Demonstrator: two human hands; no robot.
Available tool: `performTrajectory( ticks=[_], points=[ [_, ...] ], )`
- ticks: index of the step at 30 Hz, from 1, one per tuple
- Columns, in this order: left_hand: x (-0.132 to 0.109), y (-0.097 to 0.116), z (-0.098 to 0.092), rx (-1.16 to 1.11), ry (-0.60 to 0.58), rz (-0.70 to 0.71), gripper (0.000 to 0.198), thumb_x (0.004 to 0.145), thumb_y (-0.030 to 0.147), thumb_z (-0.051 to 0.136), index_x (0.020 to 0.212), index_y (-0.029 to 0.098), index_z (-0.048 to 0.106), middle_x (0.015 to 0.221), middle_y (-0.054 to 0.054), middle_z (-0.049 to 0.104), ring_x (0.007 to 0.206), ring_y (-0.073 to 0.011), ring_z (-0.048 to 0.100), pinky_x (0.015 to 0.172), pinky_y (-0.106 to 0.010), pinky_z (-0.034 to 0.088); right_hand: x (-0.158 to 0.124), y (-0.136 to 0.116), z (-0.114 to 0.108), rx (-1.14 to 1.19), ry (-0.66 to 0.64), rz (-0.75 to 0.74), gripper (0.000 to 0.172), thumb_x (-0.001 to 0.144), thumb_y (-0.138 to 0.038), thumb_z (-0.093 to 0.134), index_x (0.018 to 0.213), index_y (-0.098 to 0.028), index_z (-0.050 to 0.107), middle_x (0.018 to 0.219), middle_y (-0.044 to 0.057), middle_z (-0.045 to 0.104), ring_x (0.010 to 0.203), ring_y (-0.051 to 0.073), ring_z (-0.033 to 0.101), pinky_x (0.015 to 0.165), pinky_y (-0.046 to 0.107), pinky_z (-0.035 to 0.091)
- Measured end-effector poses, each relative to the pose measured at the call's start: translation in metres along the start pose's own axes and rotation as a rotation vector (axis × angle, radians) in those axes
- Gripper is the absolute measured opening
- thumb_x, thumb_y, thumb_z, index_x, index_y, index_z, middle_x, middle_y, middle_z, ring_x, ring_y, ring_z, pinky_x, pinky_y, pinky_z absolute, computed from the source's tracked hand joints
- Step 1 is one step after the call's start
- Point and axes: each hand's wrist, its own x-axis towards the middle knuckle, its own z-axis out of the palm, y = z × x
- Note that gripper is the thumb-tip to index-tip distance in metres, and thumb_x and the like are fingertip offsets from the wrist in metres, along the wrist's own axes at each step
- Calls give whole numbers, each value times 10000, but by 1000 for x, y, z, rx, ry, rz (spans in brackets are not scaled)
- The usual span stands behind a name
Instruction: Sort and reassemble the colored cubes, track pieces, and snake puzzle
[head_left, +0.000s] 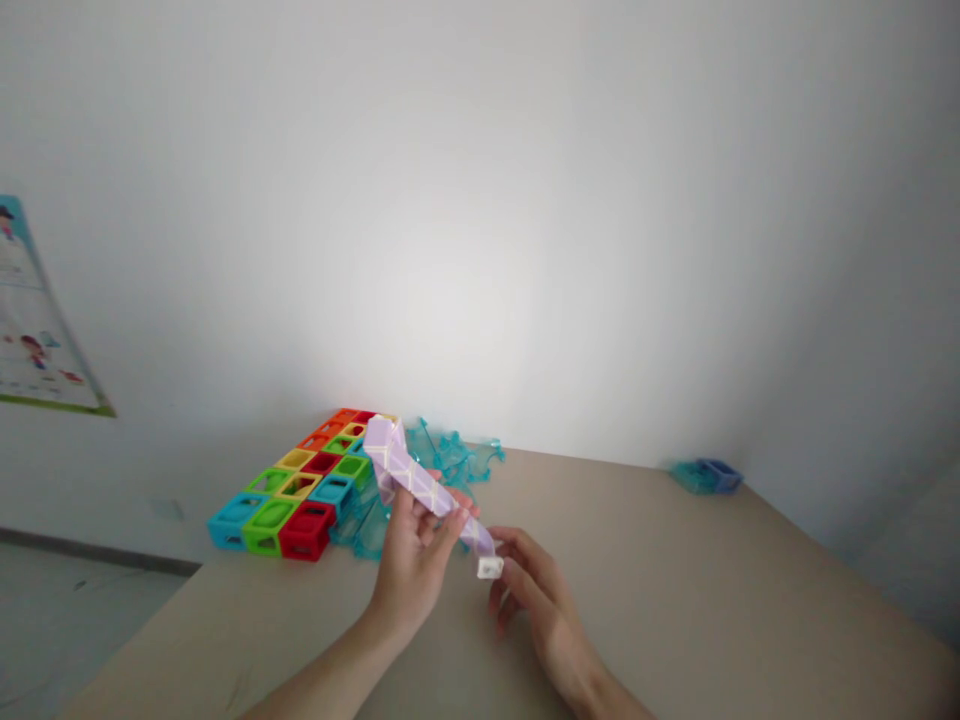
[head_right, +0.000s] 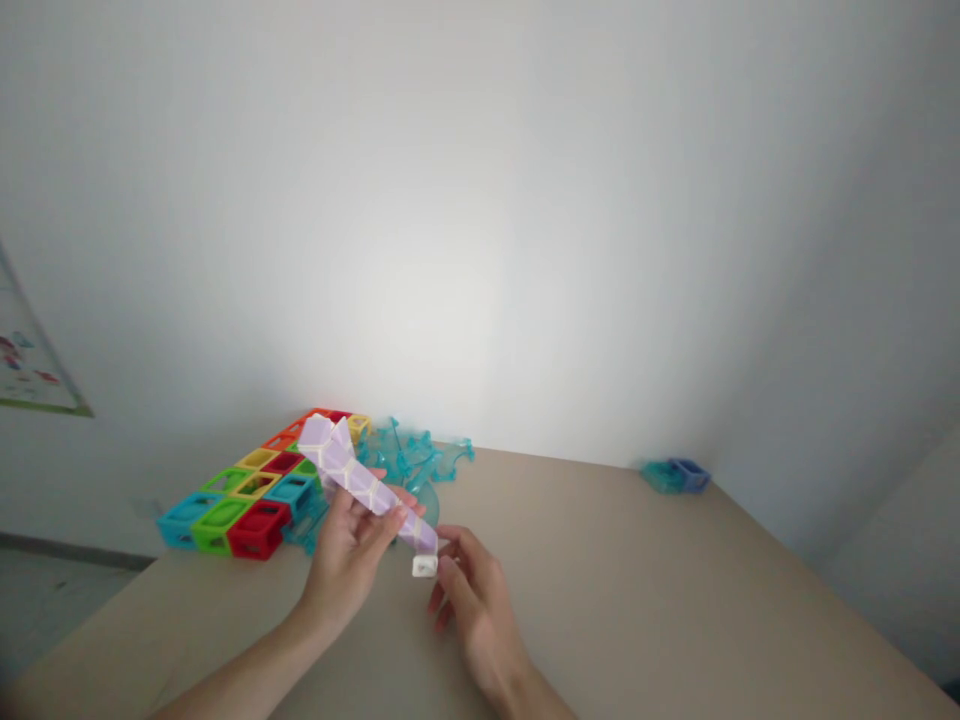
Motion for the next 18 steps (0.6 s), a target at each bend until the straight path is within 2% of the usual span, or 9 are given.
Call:
performTrajectory(
  ticks=[2,4,7,9,12,14,18],
  points=[
    [-1,-2,-1,66,-15,36,515,762,327,722,1172,223,429,898,-36,685,850,-201,698,772,-302,554,0,-2,-4,-186,15,-23,290,832,-293,555,1091,-167,587,792,10,574,630,125,555,498,213,437],
    [-2,-6,-3,143,-23,73,502,799,320,685,1208,224,410,916,-39,680,843,-186,693,753,-288,557,-1,-5,-4,-331,8,-33,316,794,-209,562,1108,-180,589,813,9,601,646,121,554,527,209,431],
    [-3,-13,-7,272,-87,144,446,841,286,638,1225,223,420,935,-42,669,846,-173,682,771,-292,555,-1,-9,4,-473,-8,-35,339,794,-257,604,1126,-188,593,818,13,638,643,127,566,560,222,434],
    [-5,-17,-10,365,-169,183,401,848,276,625,1208,218,457,941,-49,667,863,-182,676,786,-305,554,-1,-11,10,-549,18,-25,288,809,-314,606,1058,-170,626,791,22,655,613,128,563,563,232,423],
    [-8,-21,-12,477,-285,200,294,847,273,621,1119,207,532,946,-64,677,883,-199,669,797,-318,549,-1,-10,14,-640,51,4,158,816,-254,554,862,-146,659,714,31,666,588,129,556,551,232,383],
    [-12,-21,-12,509,-331,209,227,846,269,620,1058,203,568,948,-69,680,887,-202,661,812,-320,535,-1,-9,13,-672,31,22,147,799,-202,529,793,-143,664,697,32,674,600,134,561,554,231,366],
    [-18,-18,-7,413,-282,227,235,881,279,575,1106,215,545,909,-43,629,841,-169,620,800,-291,501,-3,-8,13,-631,-56,41,162,790,-208,527,775,-142,674,704,25,670,618,133,552,550,222,357]
  ],
)
